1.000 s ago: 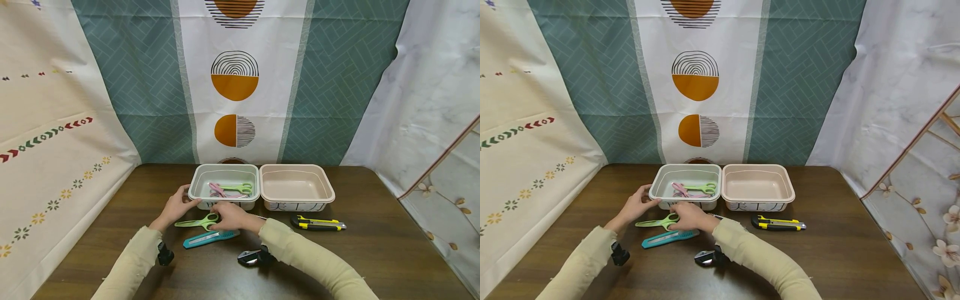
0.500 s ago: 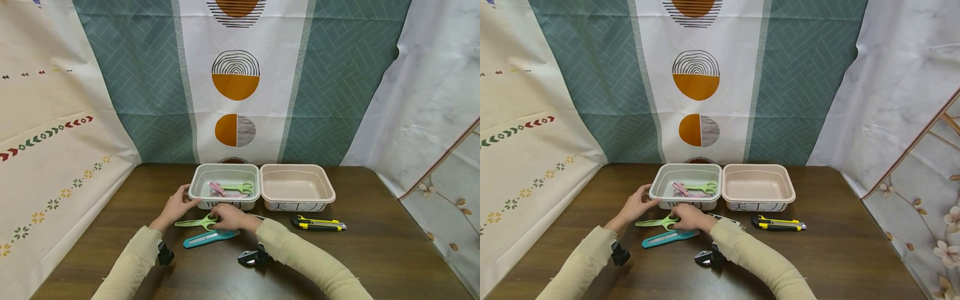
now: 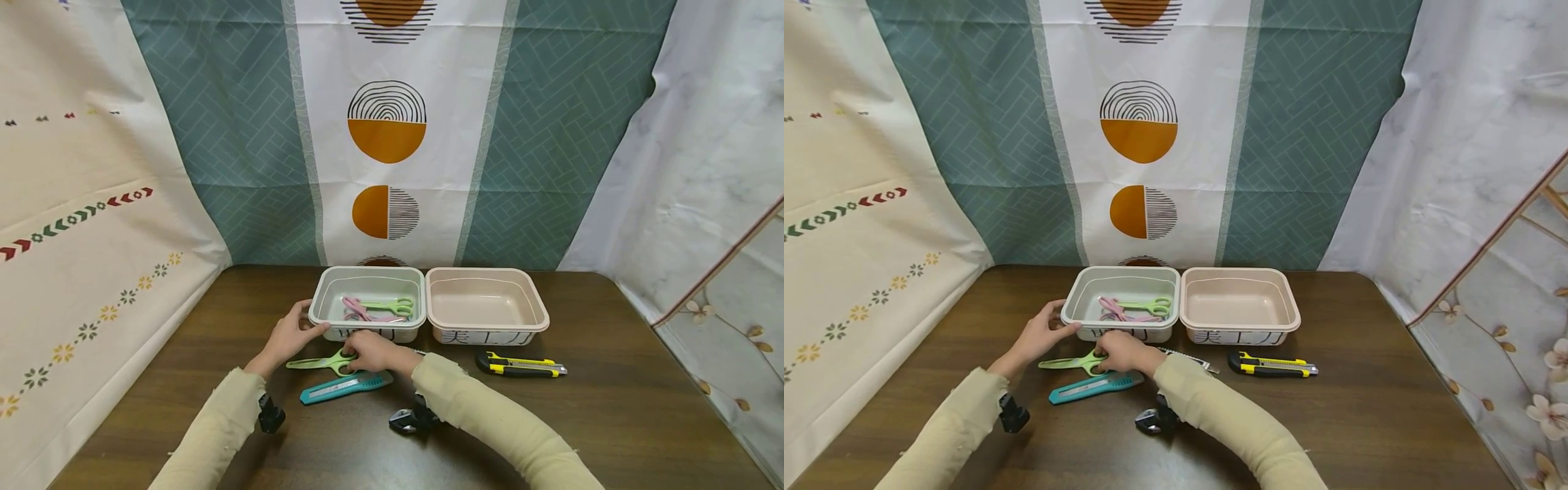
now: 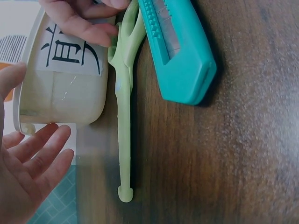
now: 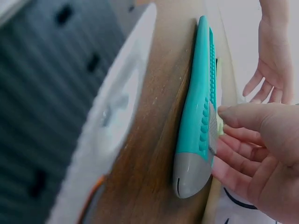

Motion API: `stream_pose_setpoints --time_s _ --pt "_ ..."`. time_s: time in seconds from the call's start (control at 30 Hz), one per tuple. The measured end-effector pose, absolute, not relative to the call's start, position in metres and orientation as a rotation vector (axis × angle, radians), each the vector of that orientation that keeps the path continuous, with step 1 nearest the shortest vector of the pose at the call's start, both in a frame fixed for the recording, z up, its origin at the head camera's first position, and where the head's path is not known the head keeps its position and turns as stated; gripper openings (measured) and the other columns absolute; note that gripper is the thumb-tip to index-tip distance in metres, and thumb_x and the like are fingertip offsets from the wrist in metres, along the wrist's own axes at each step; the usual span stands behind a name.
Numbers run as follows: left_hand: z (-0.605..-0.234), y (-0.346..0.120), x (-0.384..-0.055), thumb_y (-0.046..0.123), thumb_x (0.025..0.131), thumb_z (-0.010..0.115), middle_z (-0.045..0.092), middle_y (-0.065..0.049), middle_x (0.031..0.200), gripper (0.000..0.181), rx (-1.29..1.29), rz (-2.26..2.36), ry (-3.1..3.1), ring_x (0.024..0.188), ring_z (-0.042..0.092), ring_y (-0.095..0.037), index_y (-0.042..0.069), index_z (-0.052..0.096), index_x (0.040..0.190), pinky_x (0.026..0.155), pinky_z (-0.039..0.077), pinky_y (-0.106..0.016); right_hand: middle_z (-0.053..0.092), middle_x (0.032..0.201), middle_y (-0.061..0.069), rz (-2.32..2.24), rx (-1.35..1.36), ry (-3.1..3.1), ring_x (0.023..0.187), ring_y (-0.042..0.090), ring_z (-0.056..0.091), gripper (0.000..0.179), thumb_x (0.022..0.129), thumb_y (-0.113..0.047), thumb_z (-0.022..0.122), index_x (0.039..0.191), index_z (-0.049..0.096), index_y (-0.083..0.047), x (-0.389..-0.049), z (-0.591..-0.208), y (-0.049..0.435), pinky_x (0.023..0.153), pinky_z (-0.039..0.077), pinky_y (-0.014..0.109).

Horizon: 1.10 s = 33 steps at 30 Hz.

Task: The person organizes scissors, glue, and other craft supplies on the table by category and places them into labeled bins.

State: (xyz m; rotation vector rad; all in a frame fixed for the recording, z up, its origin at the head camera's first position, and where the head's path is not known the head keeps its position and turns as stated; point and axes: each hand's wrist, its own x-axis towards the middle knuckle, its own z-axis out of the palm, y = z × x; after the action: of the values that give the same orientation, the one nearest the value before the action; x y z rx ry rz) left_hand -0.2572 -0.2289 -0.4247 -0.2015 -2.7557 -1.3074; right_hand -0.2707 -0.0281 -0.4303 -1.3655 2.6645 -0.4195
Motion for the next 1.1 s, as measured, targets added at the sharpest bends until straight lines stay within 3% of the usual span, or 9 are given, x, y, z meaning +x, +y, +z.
stream_pose_setpoints --time_s 0.23,0.47,0.7,0.77,0.93,1.1 --pt "-0.424 -0.229 -0.257 0.032 0.083 0.066 0.059 -0.018 0.108 0.066 -0.206 -1.319 -2.756 0.086 0.060 -0.024 0.003 0.035 0.133 0.067 0.045 -0.029 0.065 0.082 0.000 -0.362 -1.383 2.653 0.075 0.007 0.055 0.018 0.076 -0.015 0.071 0.092 0.069 -0.005 -0.271 -0.429 -0.033 0.070 0.043 0.018" --pt "-0.424 -0.230 -0.257 0.032 0.083 0.066 0.059 -0.017 0.108 0.066 -0.214 -1.304 -2.755 0.086 0.060 -0.023 0.003 0.035 0.133 0.068 0.045 -0.030 0.049 0.060 -0.008 -0.287 -1.353 2.685 0.058 0.005 0.040 0.008 0.072 -0.013 0.073 0.072 0.065 -0.009 -0.270 -0.431 -0.035 0.055 0.034 0.016" --pt "-0.427 -0.229 -0.257 0.033 0.083 0.066 0.060 -0.016 0.106 0.065 -0.211 -1.300 -2.756 0.087 0.059 -0.023 0.004 0.036 0.133 0.069 0.045 -0.031 0.062 0.070 -0.008 -0.231 -1.363 2.753 0.067 0.007 0.055 0.008 0.067 -0.014 0.074 0.073 0.069 -0.011 -0.268 -0.434 -0.032 0.061 0.042 0.017" --pt "-0.427 -0.230 -0.257 0.033 0.082 0.066 0.060 -0.016 0.105 0.066 -0.209 -1.299 -2.758 0.087 0.059 -0.023 0.004 0.036 0.133 0.069 0.045 -0.031 0.055 0.062 -0.010 -0.239 -1.386 2.753 0.061 0.005 0.049 0.009 0.066 -0.014 0.074 0.067 0.065 -0.012 -0.267 -0.434 -0.030 0.056 0.038 0.017" --pt "-0.426 -0.230 -0.257 0.033 0.082 0.067 0.060 -0.016 0.106 0.066 -0.207 -1.307 -2.760 0.087 0.059 -0.023 0.004 0.036 0.133 0.069 0.045 -0.031 0.025 0.054 -0.010 -0.281 -1.452 2.757 0.054 0.006 0.024 0.034 0.065 -0.010 0.071 0.053 0.040 -0.015 -0.264 -0.429 -0.026 0.049 0.019 0.018" --pt "-0.424 -0.229 -0.257 0.034 0.082 0.066 0.060 -0.016 0.106 0.066 -0.211 -1.306 -2.756 0.087 0.059 -0.023 0.004 0.036 0.133 0.069 0.045 -0.031 0.024 0.058 -0.008 -0.280 -1.529 2.788 0.056 0.007 0.024 0.039 0.064 -0.010 0.069 0.052 0.033 -0.017 -0.259 -0.422 -0.020 0.049 0.018 0.018"
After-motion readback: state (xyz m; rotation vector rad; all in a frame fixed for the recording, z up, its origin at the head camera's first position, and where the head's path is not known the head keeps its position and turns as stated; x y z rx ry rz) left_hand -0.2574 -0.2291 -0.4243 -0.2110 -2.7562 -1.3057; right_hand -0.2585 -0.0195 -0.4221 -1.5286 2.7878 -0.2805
